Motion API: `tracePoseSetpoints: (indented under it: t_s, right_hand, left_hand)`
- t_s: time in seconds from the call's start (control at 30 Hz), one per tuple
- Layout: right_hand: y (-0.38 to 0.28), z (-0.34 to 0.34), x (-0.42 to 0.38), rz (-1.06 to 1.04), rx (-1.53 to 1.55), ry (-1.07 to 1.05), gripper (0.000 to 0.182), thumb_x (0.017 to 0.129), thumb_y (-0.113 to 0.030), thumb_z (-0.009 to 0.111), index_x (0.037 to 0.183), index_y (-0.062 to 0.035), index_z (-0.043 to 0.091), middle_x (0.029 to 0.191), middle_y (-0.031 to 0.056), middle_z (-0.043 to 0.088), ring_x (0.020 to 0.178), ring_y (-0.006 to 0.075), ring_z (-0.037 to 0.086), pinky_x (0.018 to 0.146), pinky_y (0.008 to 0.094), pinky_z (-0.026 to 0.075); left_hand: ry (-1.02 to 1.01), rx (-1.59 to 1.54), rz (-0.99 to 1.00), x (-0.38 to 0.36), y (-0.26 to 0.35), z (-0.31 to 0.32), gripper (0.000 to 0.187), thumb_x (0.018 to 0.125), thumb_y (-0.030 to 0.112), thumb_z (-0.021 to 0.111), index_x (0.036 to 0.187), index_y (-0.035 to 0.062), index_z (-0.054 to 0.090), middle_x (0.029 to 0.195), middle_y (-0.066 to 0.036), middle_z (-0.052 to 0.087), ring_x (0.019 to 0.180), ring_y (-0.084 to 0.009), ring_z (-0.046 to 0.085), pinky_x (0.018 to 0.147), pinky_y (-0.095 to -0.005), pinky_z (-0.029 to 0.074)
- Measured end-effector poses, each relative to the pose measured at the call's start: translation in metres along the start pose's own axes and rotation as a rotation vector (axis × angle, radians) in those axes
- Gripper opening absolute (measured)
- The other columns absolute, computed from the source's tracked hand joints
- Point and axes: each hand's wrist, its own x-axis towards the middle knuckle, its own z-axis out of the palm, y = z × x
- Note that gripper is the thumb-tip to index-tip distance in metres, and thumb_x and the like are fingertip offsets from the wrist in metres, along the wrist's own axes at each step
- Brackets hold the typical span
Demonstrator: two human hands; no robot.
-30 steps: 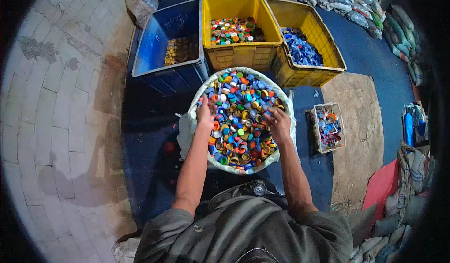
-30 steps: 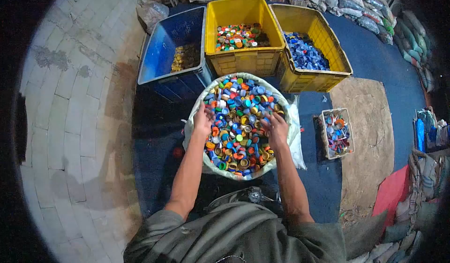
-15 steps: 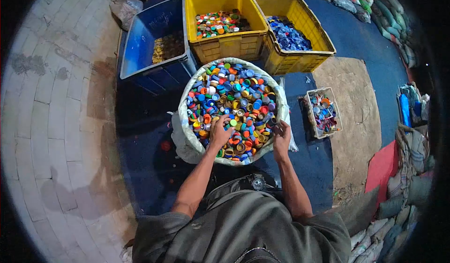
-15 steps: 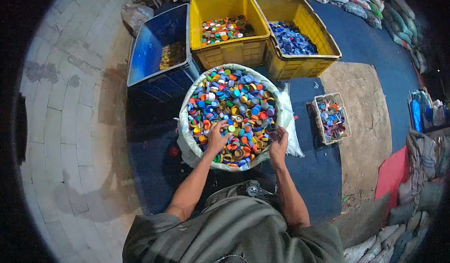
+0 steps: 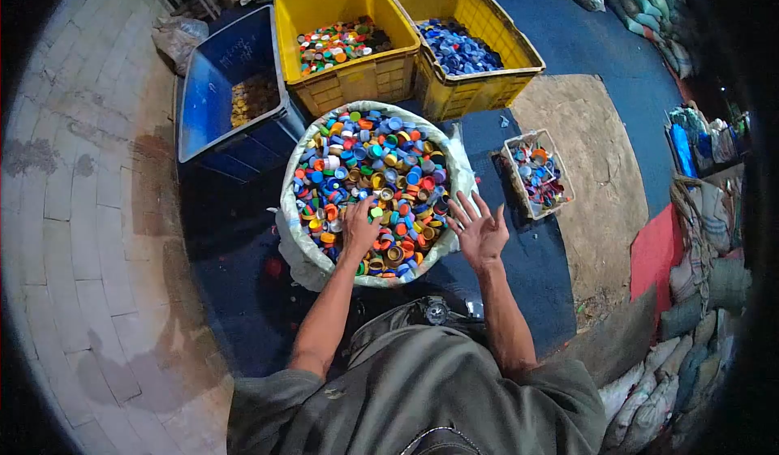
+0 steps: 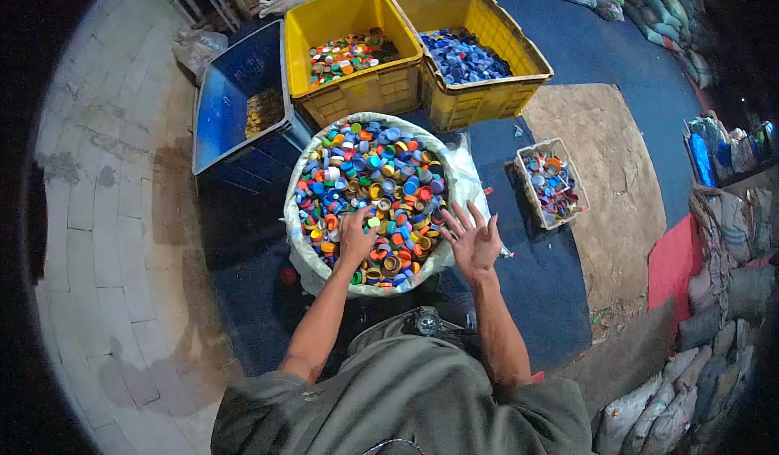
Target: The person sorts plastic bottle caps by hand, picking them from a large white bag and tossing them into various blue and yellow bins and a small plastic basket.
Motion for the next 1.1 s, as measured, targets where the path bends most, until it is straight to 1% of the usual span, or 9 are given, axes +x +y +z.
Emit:
tracePoseSetpoints:
  t_s: [0.17, 0.27, 0.37, 0.43, 0.6, 0.63, 0.8, 1.03, 1.1]
  right_hand:
    - [-0.001, -0.001, 0.007, 0.034, 0.041, 0.013, 0.072, 0.092, -0.057, 0.038, 0.138, -0.0023, 0.031, 0.139, 0.0201, 0.039, 0.124, 0.0334, 0.044, 0.098, 0.0438, 0.038]
    - [0.015, -0.036, 0.039, -0.252, -0.750, 0.322, 0.069, 0.092, -0.049, 0.046, 0.137, 0.0017, 0.031, 0.131, 0.0170, 0.045, 0.119, 0.0272, 0.048, 0.101, 0.0398, 0.034]
    - [0.029, -0.063, 0.063, -0.416, -1.538, 0.388, 0.075, 0.089, -0.048, 0.054, 0.136, 0.0058, 0.030, 0.132, 0.0261, 0.044, 0.118, 0.0394, 0.047, 0.101, 0.0413, 0.033]
    - [0.032, -0.055, 0.069, -0.329, -1.619, 0.311, 0.081, 0.083, -0.050, 0.059, 0.136, 0.0050, 0.032, 0.128, 0.0296, 0.046, 0.120, 0.0413, 0.044, 0.097, 0.0445, 0.037]
    - [0.042, -0.079, 0.082, -0.497, -1.443, 0.295, 0.057, 0.081, -0.033, 0.068, 0.122, 0.0015, 0.048, 0.114, 0.0223, 0.055, 0.104, 0.0352, 0.053, 0.090, 0.0403, 0.041]
    - [0.041, -0.083, 0.086, -0.504, -1.397, 0.358, 0.046, 0.080, -0.025, 0.072, 0.113, 0.0027, 0.053, 0.104, 0.0158, 0.058, 0.093, 0.0245, 0.056, 0.082, 0.0346, 0.044]
    - [0.026, -0.091, 0.088, -0.261, -1.089, 0.210, 0.032, 0.088, -0.021, 0.064, 0.109, 0.0013, 0.056, 0.085, 0.0034, 0.063, 0.075, 0.0098, 0.055, 0.068, 0.0243, 0.044]
    - [0.009, -0.097, 0.085, -0.279, -0.908, 0.326, 0.033, 0.093, -0.024, 0.056, 0.113, 0.0017, 0.059, 0.086, 0.0071, 0.065, 0.073, 0.0124, 0.059, 0.065, 0.0265, 0.047]
    - [0.005, -0.090, 0.081, -0.363, -1.060, 0.392, 0.034, 0.092, -0.021, 0.055, 0.118, 0.0010, 0.055, 0.087, 0.0097, 0.066, 0.076, 0.0152, 0.062, 0.067, 0.0292, 0.050]
  left_hand:
    - [0.046, -0.144, -0.163, 0.000, 0.000, 0.001, 0.045, 0.075, 0.012, 0.074, 0.114, 0.0055, 0.055, 0.098, -0.009, 0.062, 0.093, -0.0241, 0.056, 0.082, -0.0379, 0.044]
    - [0.084, -0.367, -0.283, 0.000, -0.013, 0.006, 0.044, 0.079, 0.015, 0.072, 0.116, 0.0034, 0.053, 0.097, -0.006, 0.060, 0.082, -0.0148, 0.058, 0.072, -0.0288, 0.048]
    - [0.150, -0.661, -0.458, 0.004, -0.006, -0.004, 0.046, 0.079, 0.015, 0.072, 0.119, 0.0027, 0.052, 0.095, -0.008, 0.059, 0.080, -0.0173, 0.059, 0.070, -0.0311, 0.050]
    - [0.138, -0.970, -0.613, 0.010, -0.004, -0.012, 0.039, 0.085, 0.017, 0.064, 0.120, 0.0043, 0.053, 0.092, -0.006, 0.059, 0.078, -0.0152, 0.058, 0.067, -0.0298, 0.049]
    - [0.073, -1.665, -0.783, 0.023, -0.004, -0.026, 0.020, 0.091, 0.024, 0.057, 0.098, 0.0053, 0.060, 0.084, -0.004, 0.058, 0.072, -0.0153, 0.055, 0.066, -0.0313, 0.047]
    - [0.057, -1.762, -0.806, 0.027, -0.008, -0.025, 0.019, 0.091, 0.025, 0.057, 0.093, 0.0055, 0.060, 0.082, -0.004, 0.058, 0.072, -0.0155, 0.055, 0.066, -0.0317, 0.047]
    - [0.086, -1.479, -0.787, 0.059, -0.019, -0.013, 0.027, 0.094, 0.028, 0.054, 0.092, 0.0022, 0.060, 0.076, -0.004, 0.056, 0.072, -0.0159, 0.054, 0.066, -0.0335, 0.047]
    - [0.033, -1.367, -0.714, 0.105, -0.021, -0.011, 0.026, 0.093, 0.019, 0.055, 0.113, 0.0040, 0.056, 0.095, -0.007, 0.061, 0.074, -0.0136, 0.054, 0.068, -0.0318, 0.049]
    - [0.027, -1.078, -0.557, 0.115, -0.024, -0.007, 0.035, 0.085, 0.011, 0.062, 0.119, 0.0044, 0.054, 0.102, -0.008, 0.063, 0.085, -0.0175, 0.058, 0.076, -0.0340, 0.048]
